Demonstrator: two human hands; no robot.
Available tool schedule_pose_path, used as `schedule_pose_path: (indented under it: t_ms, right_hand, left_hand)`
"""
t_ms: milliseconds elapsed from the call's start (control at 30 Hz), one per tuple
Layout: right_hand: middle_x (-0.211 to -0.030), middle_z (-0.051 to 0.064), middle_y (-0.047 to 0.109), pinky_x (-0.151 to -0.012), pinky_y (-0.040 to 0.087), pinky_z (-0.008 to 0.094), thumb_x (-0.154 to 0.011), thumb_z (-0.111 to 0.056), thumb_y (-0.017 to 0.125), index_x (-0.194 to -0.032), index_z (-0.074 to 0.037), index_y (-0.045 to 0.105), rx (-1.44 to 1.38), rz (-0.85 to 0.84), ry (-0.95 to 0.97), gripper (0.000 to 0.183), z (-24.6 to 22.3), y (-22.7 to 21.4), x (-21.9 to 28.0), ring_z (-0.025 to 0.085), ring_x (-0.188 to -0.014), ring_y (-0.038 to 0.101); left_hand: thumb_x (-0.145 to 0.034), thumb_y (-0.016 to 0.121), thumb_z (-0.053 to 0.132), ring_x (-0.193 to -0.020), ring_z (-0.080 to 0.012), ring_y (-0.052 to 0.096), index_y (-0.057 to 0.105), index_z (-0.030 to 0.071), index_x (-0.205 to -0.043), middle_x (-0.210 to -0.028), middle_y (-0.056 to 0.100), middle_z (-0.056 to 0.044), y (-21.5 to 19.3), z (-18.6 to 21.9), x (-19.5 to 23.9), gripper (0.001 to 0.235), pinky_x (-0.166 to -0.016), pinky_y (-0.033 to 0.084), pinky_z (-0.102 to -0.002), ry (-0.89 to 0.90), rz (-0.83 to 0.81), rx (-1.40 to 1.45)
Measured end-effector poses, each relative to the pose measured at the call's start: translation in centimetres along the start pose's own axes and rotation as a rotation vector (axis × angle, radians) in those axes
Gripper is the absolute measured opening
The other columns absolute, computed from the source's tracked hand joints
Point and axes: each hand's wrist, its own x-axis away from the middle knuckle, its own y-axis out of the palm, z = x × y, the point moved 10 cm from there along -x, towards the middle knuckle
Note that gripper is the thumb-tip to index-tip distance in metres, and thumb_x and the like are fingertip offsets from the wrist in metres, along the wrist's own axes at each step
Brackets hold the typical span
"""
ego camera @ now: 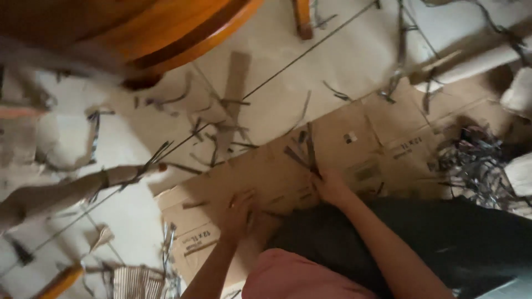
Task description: Wrapping a wooden chair leg with protective paper and securing it by tying plastic strips.
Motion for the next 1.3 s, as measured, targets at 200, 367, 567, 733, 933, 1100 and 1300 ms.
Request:
schedule_pose_path:
  t_ms: [200,367,567,733,933,1100,1300]
  right_hand:
    - [-0.103,0.020,0.071,-0.091,0.053,0.044,-0.100,-0.021,0.054,-0.122,-0.001,0.064,0.300,-0.164,-0.099,0.031,-7.4,3.8,3.1,0.033,-0.100,0.070]
    - [-0.064,0.007,0.065,-0.056,0.057,0.036,-0.096,-0.042,0.063,-0.078,-0.010,0.066,0.484,-0.430,-0.112,0.037,-10.7,7.0,5.8,0.023,-0.061,0.068]
    - [-0.047,0.000,0.051,-0.039,0.044,0.031,-0.082,-0.013,0.070,-0.056,-0.017,0.052,0.917,-0.294,-0.371,0.032,-6.8,15.1,7.2,0.017,-0.043,0.056]
    - [-0.055,0.002,0.059,-0.043,0.049,0.035,-0.083,-0.009,0.070,-0.061,-0.016,0.061,0.927,-0.436,-0.307,0.026,-3.6,17.7,6.7,0.017,-0.053,0.060]
    - [-0.112,0.026,0.071,-0.089,0.060,0.059,-0.095,-0.003,0.057,-0.117,0.005,0.070,0.373,-0.218,0.320,0.027,-7.9,2.7,3.6,0.044,-0.109,0.070]
    - [-0.128,0.024,0.062,-0.105,0.046,0.061,-0.104,-0.018,0.056,-0.132,0.001,0.060,-0.299,0.186,0.335,0.035,-10.7,-5.1,3.5,0.041,-0.120,0.058]
    - [-0.088,0.015,0.058,-0.073,0.047,0.047,-0.098,-0.045,0.064,-0.095,-0.004,0.063,-0.720,0.295,0.660,0.041,-10.8,-7.5,5.6,0.026,-0.082,0.058]
  left_hand:
    - [-0.099,0.051,0.032,-0.129,-0.0105,0.058,0.057,0.022,-0.129,-0.148,0.056,0.009,0.2,-0.3,0.0,0.032,-0.118,0.036,-0.052,0.024,0.085,-0.160]
    - [-0.096,0.052,0.028,-0.132,-0.0102,0.056,0.059,0.025,-0.133,-0.144,0.057,0.007,0.2,-0.3,0.7,0.038,-0.120,0.033,-0.051,0.001,0.144,-0.095]
    - [-0.095,0.059,0.017,-0.130,-0.0163,0.059,0.064,0.017,-0.129,-0.142,0.062,-0.001,-0.5,-0.3,0.0,0.034,-0.119,0.038,-0.052,0.086,0.211,-0.135]
    - [-0.081,0.068,0.021,-0.139,-0.0107,0.050,0.058,0.017,-0.131,-0.149,0.052,0.004,-0.8,0.1,-0.5,0.051,-0.121,0.033,-0.050,0.036,0.054,-0.107]
    - [-0.088,0.060,0.021,-0.127,-0.0165,0.060,0.063,0.015,-0.124,-0.135,0.064,-0.001,-1.2,0.4,-1.2,0.037,-0.122,0.031,-0.051,-0.047,-0.053,-0.101]
    - [-0.094,0.054,0.017,-0.134,-0.0154,0.056,0.064,0.018,-0.118,-0.136,0.060,0.004,-2.9,0.9,-1.7,0.026,-0.118,0.035,-0.047,-0.028,0.073,-0.059]
    - [-0.097,0.055,0.018,-0.135,-0.0138,0.054,0.062,0.022,-0.119,-0.137,0.060,0.006,-3.7,1.5,-1.9,0.024,-0.118,0.034,-0.047,-0.038,0.095,-0.043]
